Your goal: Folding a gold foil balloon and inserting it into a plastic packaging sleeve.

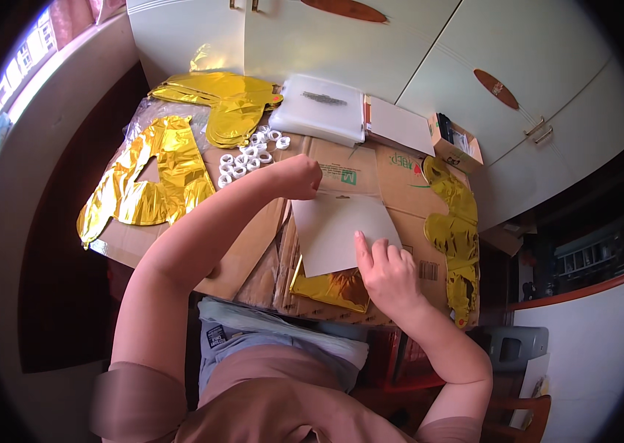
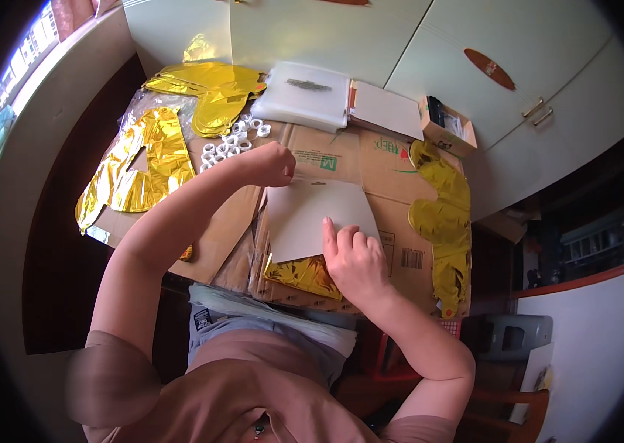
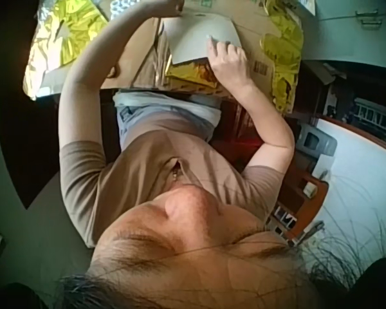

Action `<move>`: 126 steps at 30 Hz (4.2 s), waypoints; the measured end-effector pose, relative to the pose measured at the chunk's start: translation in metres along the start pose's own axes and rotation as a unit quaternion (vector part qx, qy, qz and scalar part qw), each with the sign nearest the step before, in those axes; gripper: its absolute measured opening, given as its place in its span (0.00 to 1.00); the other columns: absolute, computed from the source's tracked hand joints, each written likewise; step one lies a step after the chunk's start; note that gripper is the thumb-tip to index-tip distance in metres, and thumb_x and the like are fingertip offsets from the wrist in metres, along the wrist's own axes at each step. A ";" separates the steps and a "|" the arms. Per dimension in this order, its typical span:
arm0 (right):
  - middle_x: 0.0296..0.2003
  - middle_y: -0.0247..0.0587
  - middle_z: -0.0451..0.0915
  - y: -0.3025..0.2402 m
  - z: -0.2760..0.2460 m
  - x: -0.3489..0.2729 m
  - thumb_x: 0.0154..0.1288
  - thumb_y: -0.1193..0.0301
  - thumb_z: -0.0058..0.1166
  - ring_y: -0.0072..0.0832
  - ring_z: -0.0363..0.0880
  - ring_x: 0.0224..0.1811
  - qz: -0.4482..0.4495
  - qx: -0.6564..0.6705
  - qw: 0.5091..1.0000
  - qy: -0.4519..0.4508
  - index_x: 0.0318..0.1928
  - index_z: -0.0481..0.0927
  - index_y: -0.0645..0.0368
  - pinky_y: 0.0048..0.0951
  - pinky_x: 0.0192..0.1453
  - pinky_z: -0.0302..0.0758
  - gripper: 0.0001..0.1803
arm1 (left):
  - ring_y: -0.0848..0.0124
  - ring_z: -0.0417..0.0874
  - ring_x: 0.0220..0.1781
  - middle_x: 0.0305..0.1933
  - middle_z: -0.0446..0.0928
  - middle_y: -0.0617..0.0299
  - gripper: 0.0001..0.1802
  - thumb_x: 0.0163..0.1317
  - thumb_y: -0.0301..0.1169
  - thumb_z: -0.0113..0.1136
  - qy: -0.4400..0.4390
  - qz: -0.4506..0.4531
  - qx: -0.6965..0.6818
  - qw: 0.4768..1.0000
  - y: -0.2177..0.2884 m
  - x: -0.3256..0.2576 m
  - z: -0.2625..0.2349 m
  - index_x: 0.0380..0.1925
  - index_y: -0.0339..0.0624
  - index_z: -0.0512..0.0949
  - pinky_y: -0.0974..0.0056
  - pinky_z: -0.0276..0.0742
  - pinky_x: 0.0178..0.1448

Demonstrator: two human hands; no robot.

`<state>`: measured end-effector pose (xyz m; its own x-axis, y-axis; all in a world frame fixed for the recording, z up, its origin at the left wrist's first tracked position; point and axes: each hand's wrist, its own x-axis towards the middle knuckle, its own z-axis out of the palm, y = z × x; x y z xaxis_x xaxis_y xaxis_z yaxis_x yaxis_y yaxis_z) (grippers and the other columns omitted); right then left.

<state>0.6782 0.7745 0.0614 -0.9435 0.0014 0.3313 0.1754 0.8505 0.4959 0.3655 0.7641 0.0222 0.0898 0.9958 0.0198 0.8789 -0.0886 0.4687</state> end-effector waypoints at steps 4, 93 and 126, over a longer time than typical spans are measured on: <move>0.39 0.55 0.79 -0.006 0.000 0.003 0.64 0.75 0.51 0.32 0.77 0.31 0.003 0.005 0.999 -0.038 0.58 0.80 0.69 0.29 0.35 0.75 0.23 | 0.53 0.87 0.36 0.32 0.85 0.51 0.08 0.52 0.30 0.64 0.018 -0.002 0.007 1.000 0.003 0.002 0.002 0.29 0.38 0.86 0.56 0.83 0.47; 0.31 0.36 0.74 0.025 0.068 0.001 0.48 0.71 0.71 0.38 0.75 0.39 0.087 0.244 0.966 -0.025 0.32 0.80 0.54 0.40 0.49 0.76 0.12 | 0.55 0.87 0.36 0.35 0.83 0.55 0.05 0.55 0.32 0.59 0.112 0.103 0.167 0.974 0.028 0.022 0.067 0.26 0.44 0.81 0.52 0.84 0.41; 0.29 0.40 0.73 0.036 0.057 -0.053 0.62 0.77 0.57 0.31 0.72 0.30 -0.013 0.030 0.998 0.060 0.47 0.84 0.70 0.30 0.33 0.72 0.13 | 0.52 0.85 0.33 0.34 0.81 0.52 0.06 0.58 0.30 0.61 0.145 0.214 0.061 0.964 0.059 0.052 0.093 0.25 0.40 0.77 0.52 0.84 0.39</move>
<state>0.7185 0.8350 0.0154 -0.9067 -0.0808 0.4139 0.1310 0.8790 0.4585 0.4659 0.8079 -0.0313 0.3376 0.8311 0.4420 0.8409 -0.4773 0.2552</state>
